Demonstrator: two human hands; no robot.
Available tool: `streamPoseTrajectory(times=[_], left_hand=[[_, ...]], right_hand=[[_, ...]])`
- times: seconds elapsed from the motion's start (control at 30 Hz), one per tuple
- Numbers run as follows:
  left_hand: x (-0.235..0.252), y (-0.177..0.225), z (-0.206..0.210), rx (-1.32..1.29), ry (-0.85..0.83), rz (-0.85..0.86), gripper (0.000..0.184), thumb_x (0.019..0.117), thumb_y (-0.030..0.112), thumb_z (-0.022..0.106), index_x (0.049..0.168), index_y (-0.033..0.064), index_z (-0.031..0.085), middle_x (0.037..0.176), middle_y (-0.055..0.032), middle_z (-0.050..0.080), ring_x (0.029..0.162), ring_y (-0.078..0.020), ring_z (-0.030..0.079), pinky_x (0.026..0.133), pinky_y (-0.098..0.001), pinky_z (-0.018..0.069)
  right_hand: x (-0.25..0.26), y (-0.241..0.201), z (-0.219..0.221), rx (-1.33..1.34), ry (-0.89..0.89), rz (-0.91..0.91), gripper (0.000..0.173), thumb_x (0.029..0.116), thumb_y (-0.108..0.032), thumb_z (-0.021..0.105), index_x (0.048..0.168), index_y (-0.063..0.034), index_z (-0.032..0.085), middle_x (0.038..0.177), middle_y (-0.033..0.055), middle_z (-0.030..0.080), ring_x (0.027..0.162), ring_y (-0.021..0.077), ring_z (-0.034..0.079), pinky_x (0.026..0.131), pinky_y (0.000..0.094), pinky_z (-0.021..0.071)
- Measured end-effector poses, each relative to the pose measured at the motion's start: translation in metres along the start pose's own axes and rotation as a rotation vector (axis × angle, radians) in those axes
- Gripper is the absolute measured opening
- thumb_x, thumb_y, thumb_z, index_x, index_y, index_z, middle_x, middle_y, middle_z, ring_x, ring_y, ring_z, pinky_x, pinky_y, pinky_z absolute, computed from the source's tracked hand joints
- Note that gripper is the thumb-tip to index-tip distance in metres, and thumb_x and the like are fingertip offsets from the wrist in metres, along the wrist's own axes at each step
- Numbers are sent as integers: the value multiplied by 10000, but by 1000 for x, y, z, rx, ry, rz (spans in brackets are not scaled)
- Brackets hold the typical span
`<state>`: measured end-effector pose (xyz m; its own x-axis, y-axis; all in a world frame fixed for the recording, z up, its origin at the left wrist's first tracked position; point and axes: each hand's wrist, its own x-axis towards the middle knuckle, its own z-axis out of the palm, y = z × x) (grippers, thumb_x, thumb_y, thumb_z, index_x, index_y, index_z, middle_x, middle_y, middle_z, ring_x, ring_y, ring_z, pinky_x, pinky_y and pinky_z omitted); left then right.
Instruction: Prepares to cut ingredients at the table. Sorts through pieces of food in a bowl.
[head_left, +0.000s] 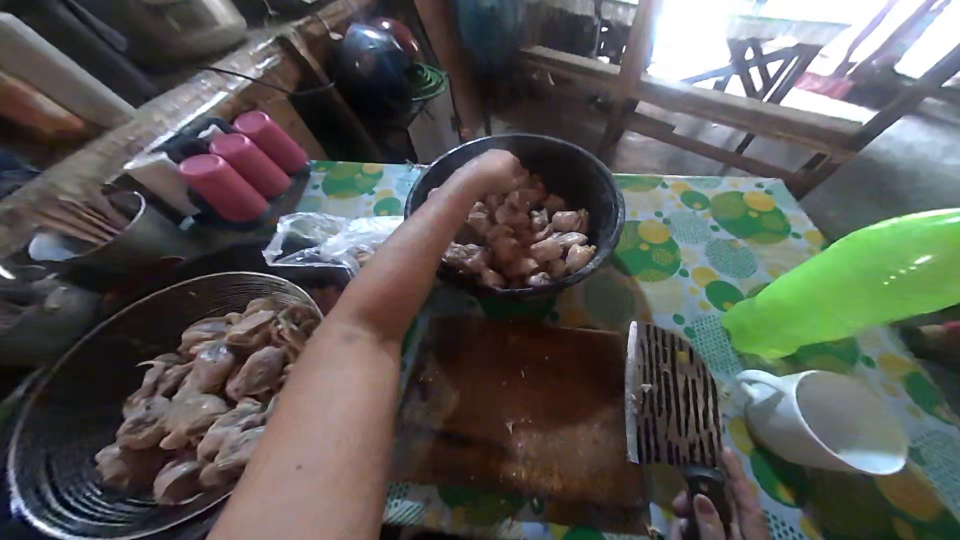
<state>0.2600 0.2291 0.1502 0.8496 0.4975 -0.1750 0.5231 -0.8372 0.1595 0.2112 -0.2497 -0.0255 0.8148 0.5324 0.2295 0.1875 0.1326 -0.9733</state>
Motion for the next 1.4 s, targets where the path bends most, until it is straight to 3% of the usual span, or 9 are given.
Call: streamPoseTrajectory(times=[0.17,0.33,0.53,0.67,0.87,1.0,1.17,1.27,1.4], left_hand=[[1,28,22,97,-159,-102,308,1000,236,628,1126,-40,684,1125,-278,674,1096,-454,644,925,-682,475],[-18,13,6,-644,78,233,392,1070,209,552,1440,84,583,1225,-132,697,1010,-158,678,899,-350,551],[-7,-32,14,-184,234,-10,248,1006,180,644,1170,13,730,1180,-231,705,1148,-394,664,1019,-624,487],[-15,-22,9,-157,100,-84,307,1038,283,621,1135,14,733,1085,-212,718,1002,-353,702,933,-578,535],[-23,22,20,83,-134,-230,559,960,534,658,1142,8,716,1237,-263,661,1235,-443,595,1010,-701,427],[-15,28,28,-44,-164,-120,487,1009,436,630,1113,-36,688,1123,-254,676,1080,-407,651,929,-635,489],[-22,28,16,-758,-64,108,420,1115,293,450,1443,44,534,1255,-208,644,1003,-247,693,886,-410,582],[-23,15,7,-691,164,110,341,1093,227,507,1352,38,623,1185,-155,683,948,-183,674,864,-366,559],[-17,-24,5,-299,415,-203,306,1027,252,584,1161,11,716,1221,-217,688,1190,-370,646,1016,-597,494]], right_hand=[[0,1,1,16,13,25,555,1069,-122,488,1551,39,265,1212,-108,643,736,-65,658,638,166,595],[1,0,3,8,18,43,558,1065,-136,497,1544,35,268,1145,-115,655,707,-59,651,626,167,593],[2,-2,5,-16,39,52,542,1059,-88,454,1542,58,255,1172,-83,636,706,-60,647,618,163,589],[-1,-1,5,-42,36,43,543,1069,-95,449,1538,82,242,1143,-62,643,695,-51,650,614,166,589],[0,0,7,-56,72,60,558,1068,-131,454,1544,69,242,1198,-55,621,716,-59,651,612,155,584],[0,-1,7,-22,24,13,565,1062,-88,469,1547,73,227,1175,-81,643,693,-49,654,600,172,594],[-1,1,7,2,20,9,559,1064,-85,471,1558,27,235,1190,-98,639,682,-36,661,586,179,600],[-1,2,7,0,22,7,565,1065,-104,481,1564,7,238,1160,-116,650,674,-43,657,582,174,596],[2,1,7,-74,78,64,561,1070,-102,425,1549,79,197,1179,-28,616,698,-50,647,603,159,582]])
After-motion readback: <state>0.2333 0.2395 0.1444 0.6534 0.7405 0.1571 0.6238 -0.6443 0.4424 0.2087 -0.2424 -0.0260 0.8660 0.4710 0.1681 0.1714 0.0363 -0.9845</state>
